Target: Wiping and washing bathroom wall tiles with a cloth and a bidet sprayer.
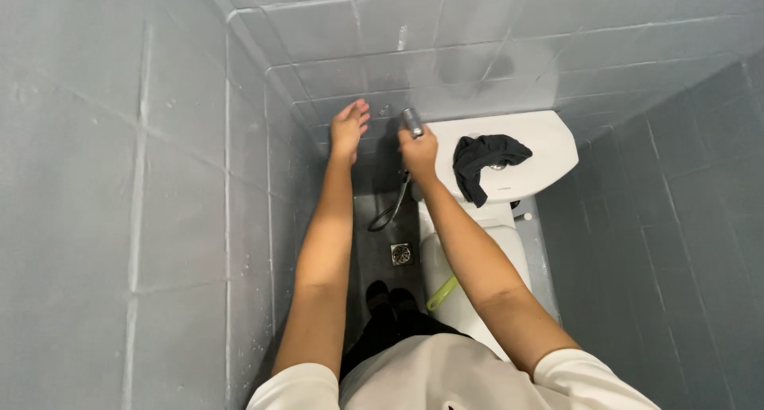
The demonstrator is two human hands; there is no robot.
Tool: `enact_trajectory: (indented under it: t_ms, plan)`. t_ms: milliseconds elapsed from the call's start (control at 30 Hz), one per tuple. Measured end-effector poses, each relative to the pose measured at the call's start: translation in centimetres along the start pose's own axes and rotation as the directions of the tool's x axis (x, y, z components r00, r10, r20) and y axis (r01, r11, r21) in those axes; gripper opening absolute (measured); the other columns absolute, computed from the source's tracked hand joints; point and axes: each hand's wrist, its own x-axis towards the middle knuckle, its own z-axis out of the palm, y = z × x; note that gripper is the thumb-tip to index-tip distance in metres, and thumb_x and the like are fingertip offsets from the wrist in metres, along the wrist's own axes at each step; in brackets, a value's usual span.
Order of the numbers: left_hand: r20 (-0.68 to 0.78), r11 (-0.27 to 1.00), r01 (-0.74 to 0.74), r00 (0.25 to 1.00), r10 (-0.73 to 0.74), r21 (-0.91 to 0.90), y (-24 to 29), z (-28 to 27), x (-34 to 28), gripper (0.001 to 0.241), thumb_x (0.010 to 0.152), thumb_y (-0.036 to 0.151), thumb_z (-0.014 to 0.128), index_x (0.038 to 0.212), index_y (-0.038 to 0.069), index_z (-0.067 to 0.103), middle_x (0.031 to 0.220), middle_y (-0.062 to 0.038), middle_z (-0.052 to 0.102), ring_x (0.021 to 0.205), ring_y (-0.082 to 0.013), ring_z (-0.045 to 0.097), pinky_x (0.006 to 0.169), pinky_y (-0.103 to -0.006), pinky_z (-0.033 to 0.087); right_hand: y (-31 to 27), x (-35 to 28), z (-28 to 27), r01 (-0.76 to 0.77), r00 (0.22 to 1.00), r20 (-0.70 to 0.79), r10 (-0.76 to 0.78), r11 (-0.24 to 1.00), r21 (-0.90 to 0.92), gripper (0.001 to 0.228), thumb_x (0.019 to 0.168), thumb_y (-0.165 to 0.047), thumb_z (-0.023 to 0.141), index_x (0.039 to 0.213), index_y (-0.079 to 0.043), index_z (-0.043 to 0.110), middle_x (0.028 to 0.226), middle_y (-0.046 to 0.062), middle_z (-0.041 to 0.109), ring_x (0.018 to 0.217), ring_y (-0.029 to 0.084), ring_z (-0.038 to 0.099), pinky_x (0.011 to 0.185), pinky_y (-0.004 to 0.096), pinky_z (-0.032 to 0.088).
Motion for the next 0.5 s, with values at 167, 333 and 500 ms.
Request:
enact_trajectory:
  t_ms: [167,333,500]
  plan:
    - [0.072,0.986,-0.151,0.987,0.146,0.067,5.2,3.7,-2.8,0.038,0.108,0.026,0.05,0.139,0.007,0.061,0.138,-0.02,0.064,0.132,-0.0432,0.055,0.11,-0.0593,0.042,0.4,4.4,-3.8,0.029,0.959,-0.28,0.041,0.97,0.242,0.013,0.074,-0.027,0.071,0.07,-0.015,0.066,0.048,0.006,0.062,0.05,0.018,0.066,0.054,0.032,0.05]
    - [0.073,0.99,-0.121,0.991,0.116,0.069,4.2,4.7,-3.9,0.037,0.108,0.025,0.051,0.138,0.006,0.062,0.136,-0.022,0.064,0.13,-0.0428,0.056,0.11,-0.0585,0.042,-0.6,5.5,-6.0,0.033,0.946,-0.315,0.074,0.946,0.322,0.011,0.075,-0.024,0.072,0.071,-0.015,0.066,0.048,0.004,0.064,0.047,0.015,0.066,0.051,0.028,0.05]
    - [0.046,0.998,-0.027,0.998,0.03,-0.051,-1.9,1.5,-3.3,0.043,0.107,0.032,0.056,0.142,0.008,0.059,0.143,-0.022,0.059,0.136,-0.046,0.051,0.113,-0.0638,0.036,-1.1,1.9,-4.7,0.049,0.994,-0.11,-0.022,0.968,0.246,0.012,0.078,-0.026,0.073,0.076,-0.015,0.069,0.053,0.004,0.065,0.053,0.017,0.066,0.056,0.031,0.05]
